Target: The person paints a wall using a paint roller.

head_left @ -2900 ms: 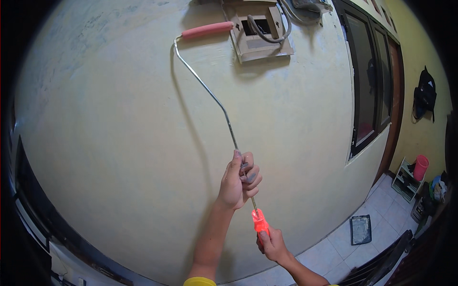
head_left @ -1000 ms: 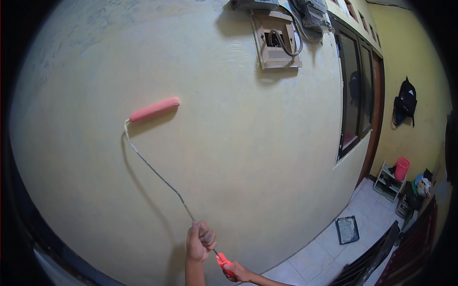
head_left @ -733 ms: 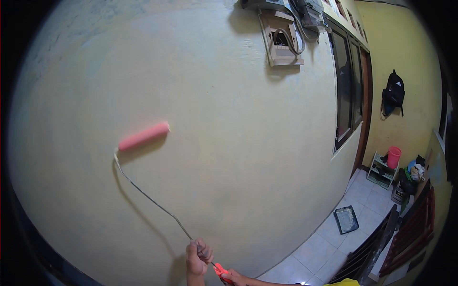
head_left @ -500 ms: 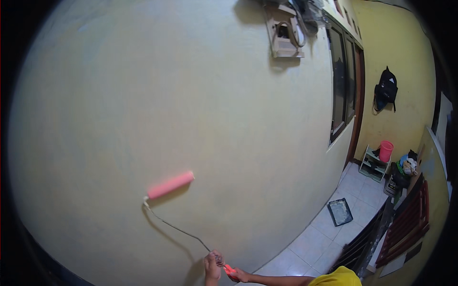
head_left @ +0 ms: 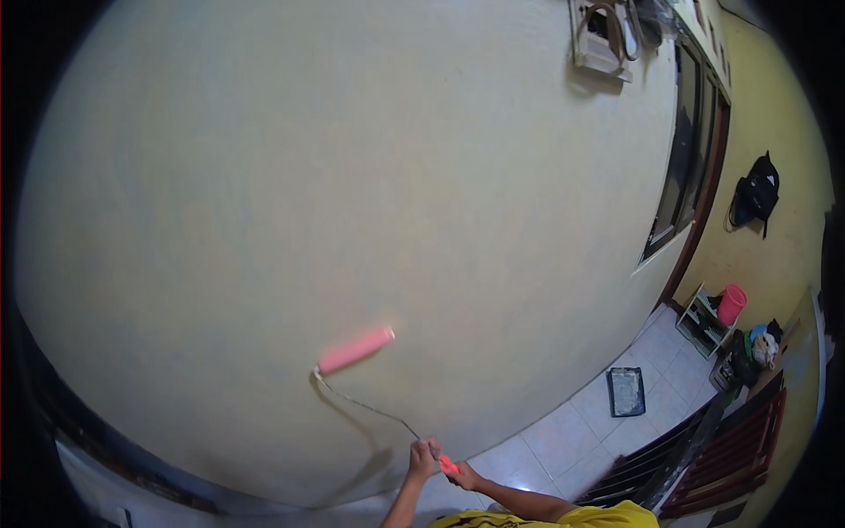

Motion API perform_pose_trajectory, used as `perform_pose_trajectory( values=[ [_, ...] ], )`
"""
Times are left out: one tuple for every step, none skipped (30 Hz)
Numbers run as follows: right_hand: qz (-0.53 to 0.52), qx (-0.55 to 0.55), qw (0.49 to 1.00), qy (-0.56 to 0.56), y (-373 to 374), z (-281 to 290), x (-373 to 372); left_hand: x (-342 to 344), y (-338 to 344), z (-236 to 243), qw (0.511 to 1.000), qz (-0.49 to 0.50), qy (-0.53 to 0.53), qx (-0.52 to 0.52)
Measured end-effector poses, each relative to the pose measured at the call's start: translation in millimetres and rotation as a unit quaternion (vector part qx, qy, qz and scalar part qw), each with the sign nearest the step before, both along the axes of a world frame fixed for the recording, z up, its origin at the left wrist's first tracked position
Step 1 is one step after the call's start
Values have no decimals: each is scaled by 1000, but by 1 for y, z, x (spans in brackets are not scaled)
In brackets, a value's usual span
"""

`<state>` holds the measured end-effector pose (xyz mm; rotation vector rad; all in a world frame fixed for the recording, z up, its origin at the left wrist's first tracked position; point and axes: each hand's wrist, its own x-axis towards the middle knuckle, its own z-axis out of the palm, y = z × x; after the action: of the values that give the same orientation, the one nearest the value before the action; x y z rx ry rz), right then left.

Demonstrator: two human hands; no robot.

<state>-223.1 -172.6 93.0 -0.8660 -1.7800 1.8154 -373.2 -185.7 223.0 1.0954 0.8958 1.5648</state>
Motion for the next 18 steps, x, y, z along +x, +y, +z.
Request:
perform_pose_trajectory(
  values=[
    [8,5,1000,17,4,4,-1,-3,3,7,1000,-5,-5,10],
    [3,6,1000,14,7,12,-3,-5,5,20,1000,-1,-2,12],
    [1,8,1000,11,14,25,-8,-7,9,38,1000,5,2,14],
    [7,13,1000,21,21,45,-10,-7,11,61,1000,23,13,10],
    [15,17,999,32,25,68,-14,-9,12,84,999,42,25,6],
    [0,21,999,40,28,91,-19,-12,17,101,998,55,21,22],
    [-16,24,998,48,31,111,-24,-15,21,116,997,68,18,38],
    [-18,40,997,55,34,126,-28,-18,22,136,998,57,3,35],
    [-21,57,996,63,38,139,-31,-21,24,156,998,45,-12,33],
    [-11,52,997,54,39,153,-34,-23,25,176,998,35,-29,39],
    [-20,54,996,63,38,169,-37,-25,24,195,998,24,-46,46],
    [-27,56,995,72,36,182,-41,-28,21,211,997,34,-52,42],
    [-19,53,996,67,35,193,-46,-30,17,226,997,25,-50,49],
    [-13,48,996,73,34,201,-49,-32,15,232,997,14,-49,56],
    [-11,43,996,78,30,202,-47,-31,15,231,997,18,-56,53],
    [-8,40,997,71,27,196,-46,-29,14,230,997,43,-41,48],
    [12,13,996,88,27,186,-47,-27,12,227,996,67,-26,43],
    [34,-12,993,108,30,176,-50,-25,10,211,993,113,0,26]
  ],
)
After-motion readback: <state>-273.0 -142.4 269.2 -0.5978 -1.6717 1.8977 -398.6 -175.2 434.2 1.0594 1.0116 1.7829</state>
